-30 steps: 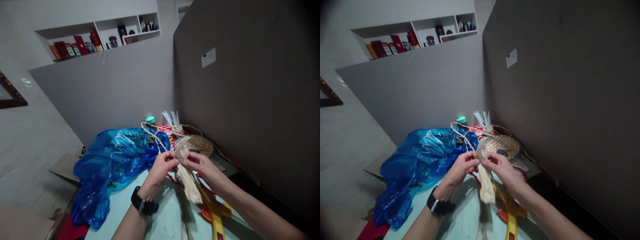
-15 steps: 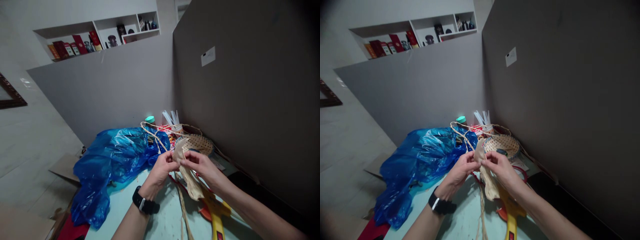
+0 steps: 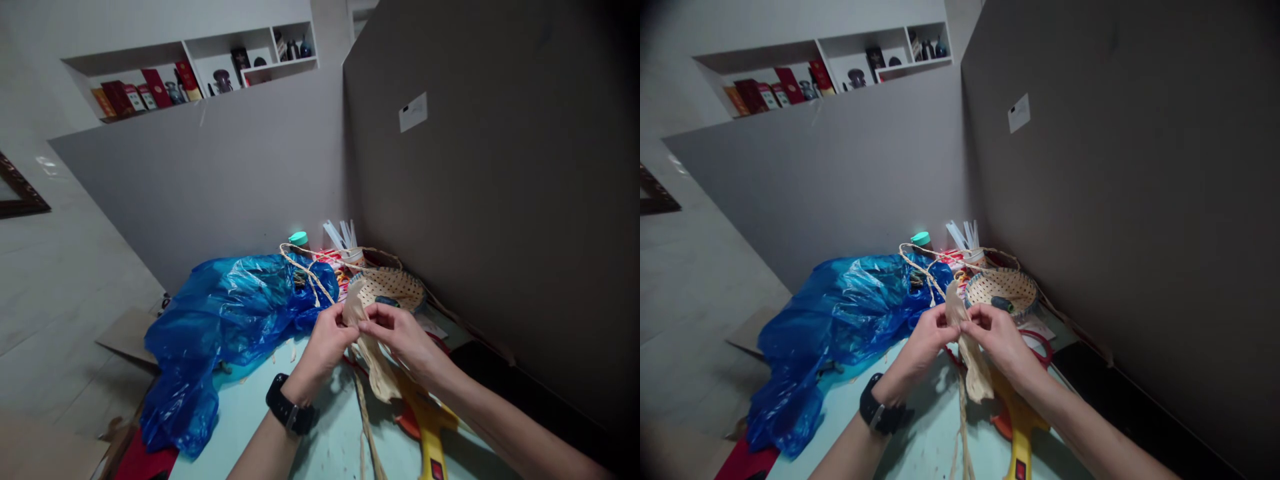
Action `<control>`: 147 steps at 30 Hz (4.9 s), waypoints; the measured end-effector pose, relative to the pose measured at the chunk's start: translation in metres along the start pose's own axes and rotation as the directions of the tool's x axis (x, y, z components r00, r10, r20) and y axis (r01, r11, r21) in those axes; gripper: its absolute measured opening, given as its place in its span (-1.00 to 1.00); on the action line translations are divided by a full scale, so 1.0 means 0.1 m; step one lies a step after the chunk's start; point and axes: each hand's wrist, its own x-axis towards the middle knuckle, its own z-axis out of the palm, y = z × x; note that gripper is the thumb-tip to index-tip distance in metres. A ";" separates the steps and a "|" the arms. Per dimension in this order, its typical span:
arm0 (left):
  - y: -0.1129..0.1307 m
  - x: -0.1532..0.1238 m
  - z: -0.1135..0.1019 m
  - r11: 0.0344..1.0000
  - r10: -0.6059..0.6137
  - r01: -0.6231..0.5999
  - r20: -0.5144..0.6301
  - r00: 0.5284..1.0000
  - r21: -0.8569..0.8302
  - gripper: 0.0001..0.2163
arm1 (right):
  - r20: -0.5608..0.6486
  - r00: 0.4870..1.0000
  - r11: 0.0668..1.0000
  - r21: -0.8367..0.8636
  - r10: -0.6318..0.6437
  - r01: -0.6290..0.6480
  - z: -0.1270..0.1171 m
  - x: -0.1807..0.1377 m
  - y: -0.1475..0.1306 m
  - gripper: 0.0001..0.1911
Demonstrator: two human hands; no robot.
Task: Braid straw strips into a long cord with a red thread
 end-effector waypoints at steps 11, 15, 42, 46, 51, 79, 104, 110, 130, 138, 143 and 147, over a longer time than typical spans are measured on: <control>-0.03 0.00 -0.03 1.000 -0.007 0.007 0.013 1.000 -0.025 -0.78 | -0.093 0.996 1.000 0.018 0.008 -0.006 0.02 -0.01 -0.02 -0.73; -0.03 0.00 -0.05 0.999 -0.014 0.016 0.038 0.999 -0.039 -0.76 | -0.108 0.994 1.000 0.009 -0.009 0.010 0.00 0.00 -0.01 -0.76; 0.20 0.13 -0.71 0.822 -0.172 -0.005 -0.255 0.951 -0.570 -0.84 | -0.152 0.988 0.793 0.606 0.041 0.060 -0.22 -0.03 -0.43 -0.70; 0.21 0.11 -0.75 0.823 -0.142 -0.043 -0.278 0.950 -0.566 -0.73 | -0.238 0.963 0.839 0.543 0.126 0.024 -0.27 -0.01 -0.48 -0.86; 0.12 0.02 -0.20 0.879 -0.130 0.058 -0.121 0.984 -0.474 -0.71 | -0.163 0.965 0.896 0.429 0.203 -0.116 -0.06 -0.04 -0.34 -0.78; 0.06 -0.06 0.02 0.983 -0.064 0.065 0.009 0.998 -0.171 -0.81 | -0.069 0.997 0.998 0.043 0.045 -0.042 0.01 -0.05 -0.12 -0.77; -0.05 0.00 -0.04 0.983 0.053 -0.035 -0.099 0.994 0.178 -0.91 | -0.059 0.998 0.996 -0.089 0.011 -0.017 0.01 -0.04 -0.10 -0.78; -0.01 0.00 -0.06 0.974 0.024 -0.011 -0.054 0.998 0.225 -0.91 | -0.016 0.999 0.990 -0.137 -0.032 0.030 -0.02 0.01 -0.08 -0.75; -0.04 0.02 -0.03 0.985 0.083 -0.053 -0.182 0.980 0.166 -0.87 | 0.032 0.999 1.000 -0.011 -0.023 0.024 0.04 -0.03 -0.08 -0.80; 0.10 0.02 -0.15 0.925 -0.094 0.077 -0.029 0.995 -0.372 -0.79 | 0.188 0.982 0.888 0.449 0.016 -0.101 -0.01 -0.12 -0.32 -0.93; 0.16 0.03 -0.25 0.842 -0.122 0.110 0.012 0.992 -0.528 -0.77 | 0.195 0.977 0.870 0.461 0.092 -0.174 -0.02 -0.14 -0.37 -0.81; 0.14 0.06 -0.40 0.818 -0.099 0.035 -0.081 0.992 -0.573 -0.72 | 0.276 0.951 0.917 0.324 0.142 -0.231 -0.06 -0.14 -0.40 -0.72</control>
